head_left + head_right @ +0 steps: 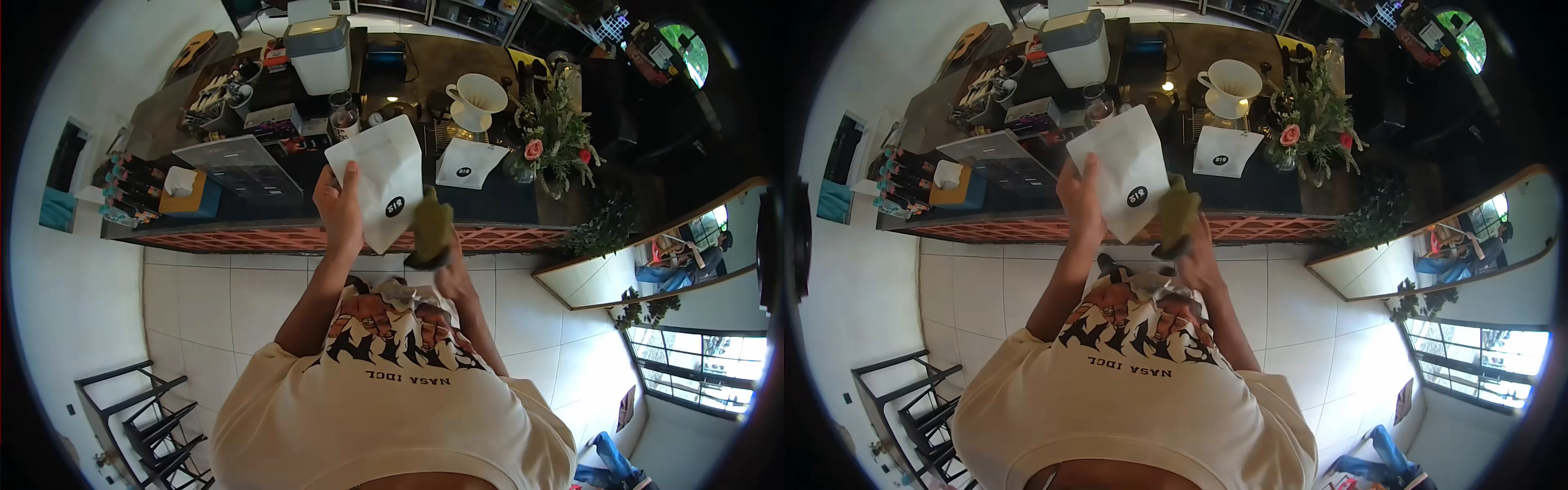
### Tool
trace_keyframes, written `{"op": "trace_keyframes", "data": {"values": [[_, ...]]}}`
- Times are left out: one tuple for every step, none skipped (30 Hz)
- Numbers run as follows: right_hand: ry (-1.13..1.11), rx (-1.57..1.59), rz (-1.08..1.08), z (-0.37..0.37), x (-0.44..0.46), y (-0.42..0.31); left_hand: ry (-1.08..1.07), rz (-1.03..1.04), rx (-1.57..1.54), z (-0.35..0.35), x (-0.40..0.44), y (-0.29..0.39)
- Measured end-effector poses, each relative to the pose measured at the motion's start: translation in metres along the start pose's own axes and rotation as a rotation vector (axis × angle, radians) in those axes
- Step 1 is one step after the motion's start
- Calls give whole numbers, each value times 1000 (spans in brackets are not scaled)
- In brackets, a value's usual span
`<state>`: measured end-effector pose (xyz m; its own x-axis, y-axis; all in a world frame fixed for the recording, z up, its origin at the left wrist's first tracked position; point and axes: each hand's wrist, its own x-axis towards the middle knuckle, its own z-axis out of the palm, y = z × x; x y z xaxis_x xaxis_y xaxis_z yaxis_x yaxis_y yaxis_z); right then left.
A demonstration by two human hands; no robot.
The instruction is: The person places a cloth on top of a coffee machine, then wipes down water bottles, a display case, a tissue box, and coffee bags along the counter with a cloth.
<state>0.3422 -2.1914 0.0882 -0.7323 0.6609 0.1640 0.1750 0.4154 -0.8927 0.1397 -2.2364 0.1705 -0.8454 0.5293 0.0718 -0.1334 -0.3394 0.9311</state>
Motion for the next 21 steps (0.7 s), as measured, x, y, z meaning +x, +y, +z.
{"op": "trace_keyframes", "data": {"values": [[145, 405, 221, 0, 0, 2, -3, -38, -35, -3, 1, 0], [234, 583, 211, -2, -3, 3, 1, -30, -34, -4, 3, -1], [231, 588, 206, -7, -6, 4, -2, -11, 5, -5, 3, -1], [205, 457, 56, -15, -9, -2, -10, 4, 44, -6, 2, -2], [183, 322, -92, -20, -12, -6, -17, 4, 45, -6, 2, -2], [247, 278, -18, -18, -14, -8, -19, 8, 32, -4, 1, -3], [256, 273, -18, -15, -17, -3, -22, 10, 18, -2, 0, -5], [307, 365, 15, -11, -19, 5, -30, 8, 13, 0, -1, -7], [358, 457, 47, -8, -21, 12, -18, -13, -11, 1, -1, -10], [364, 455, 45, -5, -20, 10, -5, -32, -34, 2, -1, -11], [456, 560, 46, -1, -17, 8, -9, -29, -36, 2, -3, -11], [544, 666, 44, 0, -13, 6, -77, -9, 40, 3, -6, -10], [544, 667, 35, 3, -13, 16, -142, 14, 116, 3, -9, -10], [460, 518, 3, 9, -15, 30, -142, 20, 115, 4, -14, -12], [376, 369, -24, 11, -20, 45, -268, 22, 184, 5, -21, -16], [192, 336, -133, -7, -17, 19, -396, 20, 253, 7, -29, -21], [363, -61, -449, -6, -3, 6, -397, 20, 252, 12, -39, -24], [333, -216, -390, -8, 3, -11, -421, -1, 210, 18, -48, -28], [301, -370, -330, -9, 6, -22, -444, -21, 169, 21, -54, -30], [302, -372, -331, -4, 5, -14, -445, -20, 167, 18, -55, -32], [336, 17, -97, 4, 2, 1, -565, -19, 319, 14, -55, -34]]}}
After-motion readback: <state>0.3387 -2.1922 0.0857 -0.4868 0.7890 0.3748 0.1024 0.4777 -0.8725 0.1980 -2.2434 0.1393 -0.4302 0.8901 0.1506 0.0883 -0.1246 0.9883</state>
